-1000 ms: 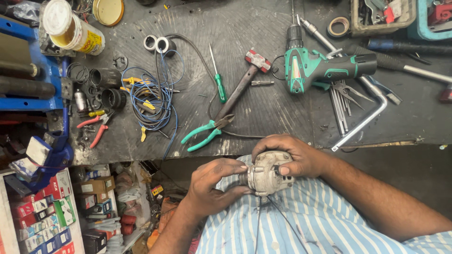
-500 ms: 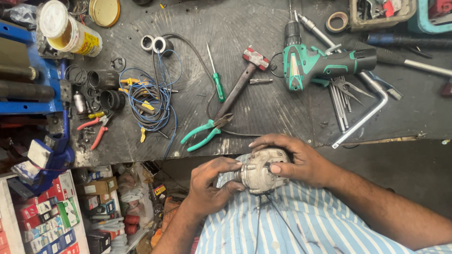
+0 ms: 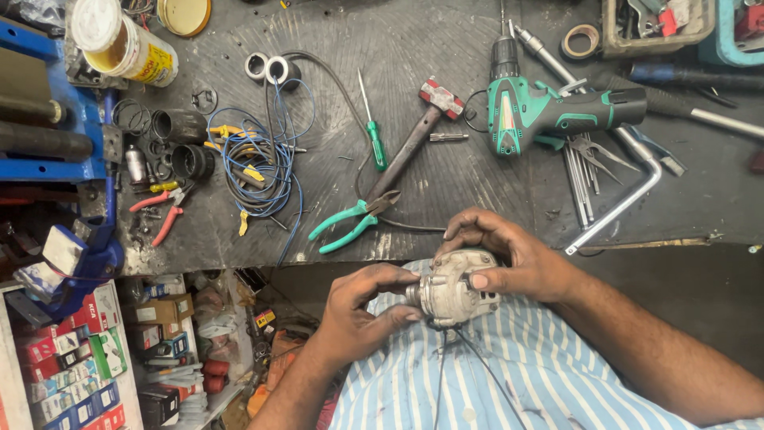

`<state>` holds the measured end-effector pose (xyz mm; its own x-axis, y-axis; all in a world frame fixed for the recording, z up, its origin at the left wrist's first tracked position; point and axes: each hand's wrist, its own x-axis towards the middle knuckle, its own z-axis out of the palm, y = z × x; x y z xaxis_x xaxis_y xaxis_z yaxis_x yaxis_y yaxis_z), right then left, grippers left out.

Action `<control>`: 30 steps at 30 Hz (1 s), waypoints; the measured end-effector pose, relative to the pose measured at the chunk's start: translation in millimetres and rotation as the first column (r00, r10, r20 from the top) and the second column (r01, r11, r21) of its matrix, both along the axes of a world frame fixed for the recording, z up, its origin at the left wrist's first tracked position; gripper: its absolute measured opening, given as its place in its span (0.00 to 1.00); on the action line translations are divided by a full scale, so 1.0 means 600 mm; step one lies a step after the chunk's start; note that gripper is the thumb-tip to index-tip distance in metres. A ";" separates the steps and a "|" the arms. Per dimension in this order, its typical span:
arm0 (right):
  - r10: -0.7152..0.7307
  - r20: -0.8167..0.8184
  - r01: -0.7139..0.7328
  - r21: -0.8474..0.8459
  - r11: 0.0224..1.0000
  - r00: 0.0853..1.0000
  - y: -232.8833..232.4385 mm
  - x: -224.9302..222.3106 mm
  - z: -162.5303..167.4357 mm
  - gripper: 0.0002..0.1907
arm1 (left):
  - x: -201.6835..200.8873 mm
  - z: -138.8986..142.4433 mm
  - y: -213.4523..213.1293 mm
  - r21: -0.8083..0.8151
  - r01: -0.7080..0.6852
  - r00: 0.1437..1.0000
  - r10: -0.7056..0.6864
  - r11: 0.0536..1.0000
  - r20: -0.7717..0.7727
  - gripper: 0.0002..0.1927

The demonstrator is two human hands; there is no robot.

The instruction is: The person repairs a power tool at a workbench. They use a cordless drill on the tool's chuck area, tap and press components with a hammer, handle small parts and grease containers, then use pliers to grip parts of the housing while turning the tool over and working on it by hand.

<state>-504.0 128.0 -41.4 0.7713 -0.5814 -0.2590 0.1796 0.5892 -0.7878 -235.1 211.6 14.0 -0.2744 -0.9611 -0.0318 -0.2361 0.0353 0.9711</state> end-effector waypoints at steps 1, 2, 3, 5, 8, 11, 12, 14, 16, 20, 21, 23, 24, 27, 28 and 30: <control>0.001 -0.002 -0.001 -0.009 1.000 1.000 0.000 0.000 0.000 0.46 | 0.000 -0.002 0.001 -0.027 -0.006 1.000 0.006 1.000 0.001 0.22; 0.005 -0.003 -0.005 0.001 1.000 1.000 -0.001 0.000 -0.001 0.47 | 0.000 -0.004 0.001 -0.060 -0.007 1.000 0.008 0.998 0.014 0.22; 0.009 -0.005 -0.009 0.009 1.000 1.000 -0.002 0.000 -0.001 0.47 | 0.000 -0.006 0.000 -0.096 -0.006 1.000 0.009 0.995 0.027 0.21; 0.013 -0.006 -0.013 0.011 1.000 1.000 -0.004 -0.001 -0.002 0.49 | 0.000 -0.009 -0.003 -0.138 -0.004 1.000 0.008 0.990 0.025 0.20; 0.024 -0.003 -0.024 0.003 1.000 1.000 -0.005 -0.001 -0.002 0.50 | -0.001 -0.010 -0.006 -0.147 -0.008 1.000 0.007 0.989 -0.004 0.20; 0.031 -0.006 -0.031 0.011 0.999 0.999 -0.007 -0.001 0.000 0.52 | -0.001 -0.006 -0.007 -0.139 -0.013 1.000 0.014 0.990 0.006 0.20; 0.032 -0.010 -0.032 0.015 0.999 0.999 -0.008 -0.002 0.000 0.53 | -0.001 -0.005 -0.007 -0.139 -0.017 1.000 0.019 0.990 0.013 0.20; 0.031 -0.009 -0.031 0.024 0.999 0.999 -0.008 -0.003 0.002 0.54 | -0.002 -0.002 -0.007 -0.105 -0.022 1.000 0.022 0.994 0.007 0.21; 0.029 0.000 -0.029 0.033 0.999 1.000 -0.008 -0.004 0.003 0.54 | -0.004 0.001 -0.006 -0.036 -0.023 1.000 0.023 0.999 -0.015 0.21; 0.033 -0.007 -0.033 0.020 0.999 0.999 -0.007 -0.005 0.003 0.54 | -0.010 0.003 -0.007 0.089 -0.025 0.997 0.031 0.996 -0.065 0.18; 0.037 -0.006 -0.037 0.016 0.999 0.999 -0.007 -0.005 0.003 0.54 | -0.011 0.003 -0.007 0.102 -0.022 0.999 0.027 0.995 -0.046 0.18; 0.040 -0.006 -0.040 0.013 0.999 0.999 -0.007 -0.007 0.003 0.54 | -0.015 0.003 -0.008 0.138 -0.013 0.999 0.018 0.990 -0.034 0.18; 0.041 -0.009 -0.041 0.011 0.999 0.999 -0.007 -0.008 0.002 0.53 | -0.016 0.003 -0.009 0.160 -0.007 0.999 0.014 0.987 -0.041 0.18; 0.036 -0.012 -0.036 0.007 0.999 0.999 -0.006 -0.010 0.000 0.53 | -0.020 0.004 -0.010 0.202 0.011 0.997 0.004 0.979 -0.072 0.19; 0.033 -0.013 -0.033 0.006 0.999 0.999 -0.006 -0.010 0.000 0.53 | -0.021 0.005 -0.010 0.212 0.017 0.996 0.001 0.977 -0.084 0.19; 0.027 -0.006 -0.027 0.018 0.999 1.000 -0.004 -0.011 -0.001 0.52 | -0.024 0.005 -0.010 0.236 0.018 0.996 0.001 0.971 -0.084 0.20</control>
<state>-510.6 125.6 -41.8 0.7849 -0.5555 -0.2744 0.1581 0.6078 -0.7782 -249.2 205.5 17.3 -0.2937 -0.9266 -0.2350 -0.1554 -0.1963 0.9682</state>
